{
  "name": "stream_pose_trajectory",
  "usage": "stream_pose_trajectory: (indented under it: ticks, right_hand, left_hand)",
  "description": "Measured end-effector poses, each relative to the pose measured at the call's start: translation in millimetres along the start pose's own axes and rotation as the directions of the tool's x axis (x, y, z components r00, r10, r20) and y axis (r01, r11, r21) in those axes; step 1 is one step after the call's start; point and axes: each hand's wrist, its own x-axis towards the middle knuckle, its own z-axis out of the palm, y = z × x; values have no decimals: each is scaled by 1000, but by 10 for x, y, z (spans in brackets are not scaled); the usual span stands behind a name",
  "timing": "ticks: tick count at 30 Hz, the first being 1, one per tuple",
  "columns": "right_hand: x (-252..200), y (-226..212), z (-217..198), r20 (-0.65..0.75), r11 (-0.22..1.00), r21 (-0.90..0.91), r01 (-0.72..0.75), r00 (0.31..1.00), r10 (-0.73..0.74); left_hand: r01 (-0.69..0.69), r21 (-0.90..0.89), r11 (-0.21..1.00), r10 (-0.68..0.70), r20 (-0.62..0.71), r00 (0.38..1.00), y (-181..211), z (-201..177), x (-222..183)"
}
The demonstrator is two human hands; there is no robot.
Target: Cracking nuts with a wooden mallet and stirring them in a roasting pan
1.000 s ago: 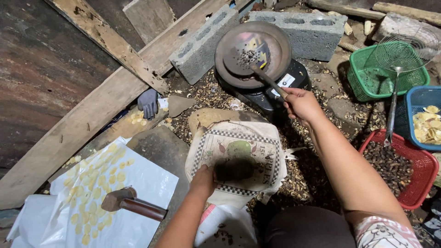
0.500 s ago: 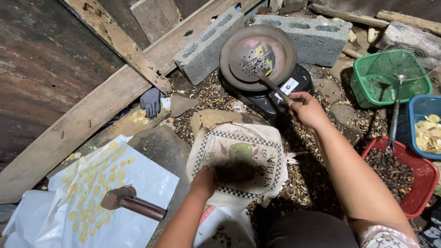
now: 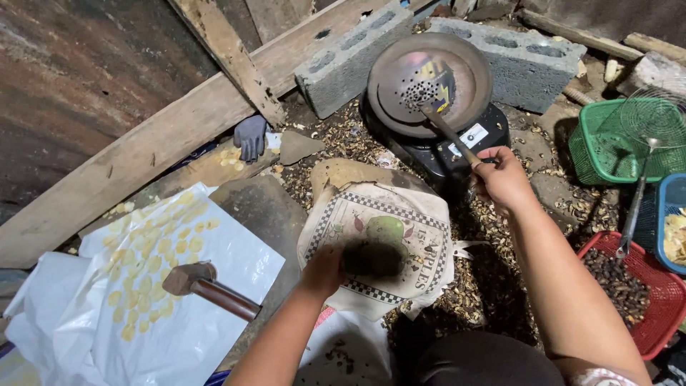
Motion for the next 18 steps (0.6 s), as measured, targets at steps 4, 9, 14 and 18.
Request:
stream_pose_trajectory:
  ticks: [4, 9, 14, 18]
  right_hand:
    - [-1, 38, -27, 0, 997, -30, 65, 998, -65]
    - [-346, -233, -106, 77, 977, -185, 108, 992, -95]
    - [-1093, -675, -117, 292, 861, -446, 243, 949, -117]
    - [-1445, -1059, -44, 244, 756, -635, 159, 970, 0]
  left_hand:
    - [-36, 47, 998, 38, -46, 998, -133, 147, 76]
    - [-233, -748, 621, 154, -175, 972, -98, 26, 405]
    - [-148, -927, -345, -80, -128, 989, 152, -519, 653]
    - [31, -734, -678, 31, 14, 999, 263, -572, 689]
